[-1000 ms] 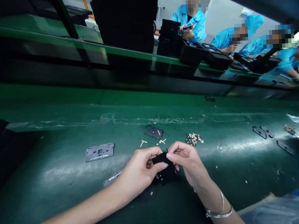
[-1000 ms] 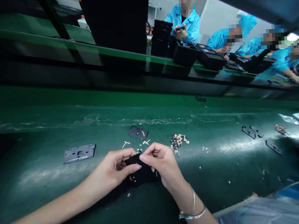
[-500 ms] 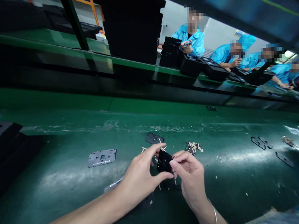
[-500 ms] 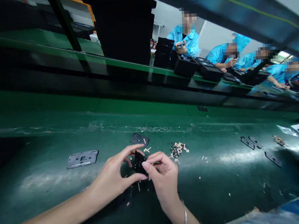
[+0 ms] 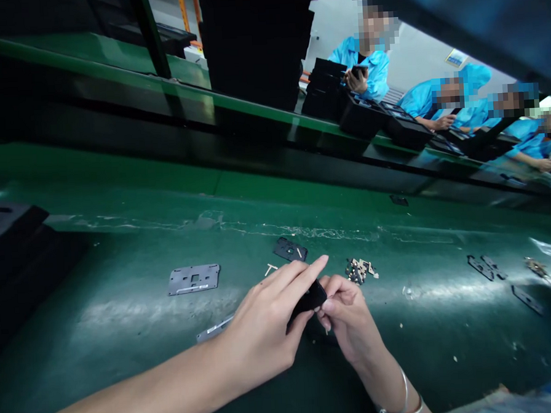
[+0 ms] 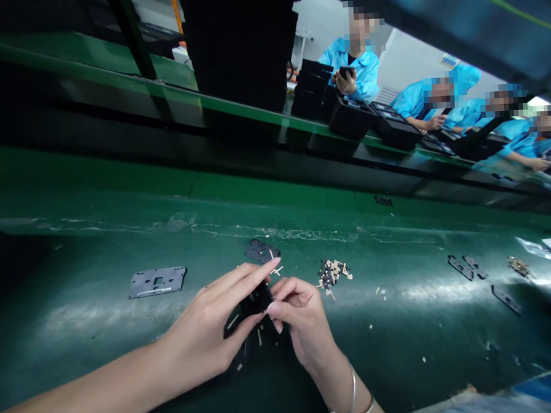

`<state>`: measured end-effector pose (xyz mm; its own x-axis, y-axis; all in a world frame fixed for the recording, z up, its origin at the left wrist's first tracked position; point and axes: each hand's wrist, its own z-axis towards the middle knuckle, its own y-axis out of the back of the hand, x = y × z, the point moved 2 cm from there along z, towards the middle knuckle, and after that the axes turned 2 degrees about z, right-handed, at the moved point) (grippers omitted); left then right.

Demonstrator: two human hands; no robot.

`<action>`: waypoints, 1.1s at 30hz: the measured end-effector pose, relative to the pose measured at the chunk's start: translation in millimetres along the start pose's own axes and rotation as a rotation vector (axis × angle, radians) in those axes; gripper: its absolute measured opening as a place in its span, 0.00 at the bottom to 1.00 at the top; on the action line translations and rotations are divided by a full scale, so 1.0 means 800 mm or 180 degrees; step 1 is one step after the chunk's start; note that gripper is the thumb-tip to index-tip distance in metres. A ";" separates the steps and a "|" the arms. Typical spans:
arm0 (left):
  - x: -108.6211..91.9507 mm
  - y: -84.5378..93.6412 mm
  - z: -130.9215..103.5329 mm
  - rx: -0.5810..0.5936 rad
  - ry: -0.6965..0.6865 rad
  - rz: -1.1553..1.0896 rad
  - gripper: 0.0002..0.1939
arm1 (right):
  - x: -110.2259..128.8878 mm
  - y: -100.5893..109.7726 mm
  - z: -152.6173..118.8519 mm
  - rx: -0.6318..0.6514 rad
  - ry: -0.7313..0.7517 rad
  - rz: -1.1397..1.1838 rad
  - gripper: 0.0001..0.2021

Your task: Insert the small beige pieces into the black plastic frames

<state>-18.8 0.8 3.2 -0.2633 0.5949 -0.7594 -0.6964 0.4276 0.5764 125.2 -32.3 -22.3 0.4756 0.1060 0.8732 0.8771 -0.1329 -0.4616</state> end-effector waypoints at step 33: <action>-0.007 0.005 -0.003 -0.0040 -0.0494 0.0941 0.31 | 0.002 0.003 0.002 0.0300 -0.0630 0.0063 0.14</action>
<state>-21.8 -2.1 9.3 -0.3510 0.7891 -0.5041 -0.6135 0.2130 0.7605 128.3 -30.7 -22.5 0.4887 0.2968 0.8204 0.8654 -0.0451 -0.4991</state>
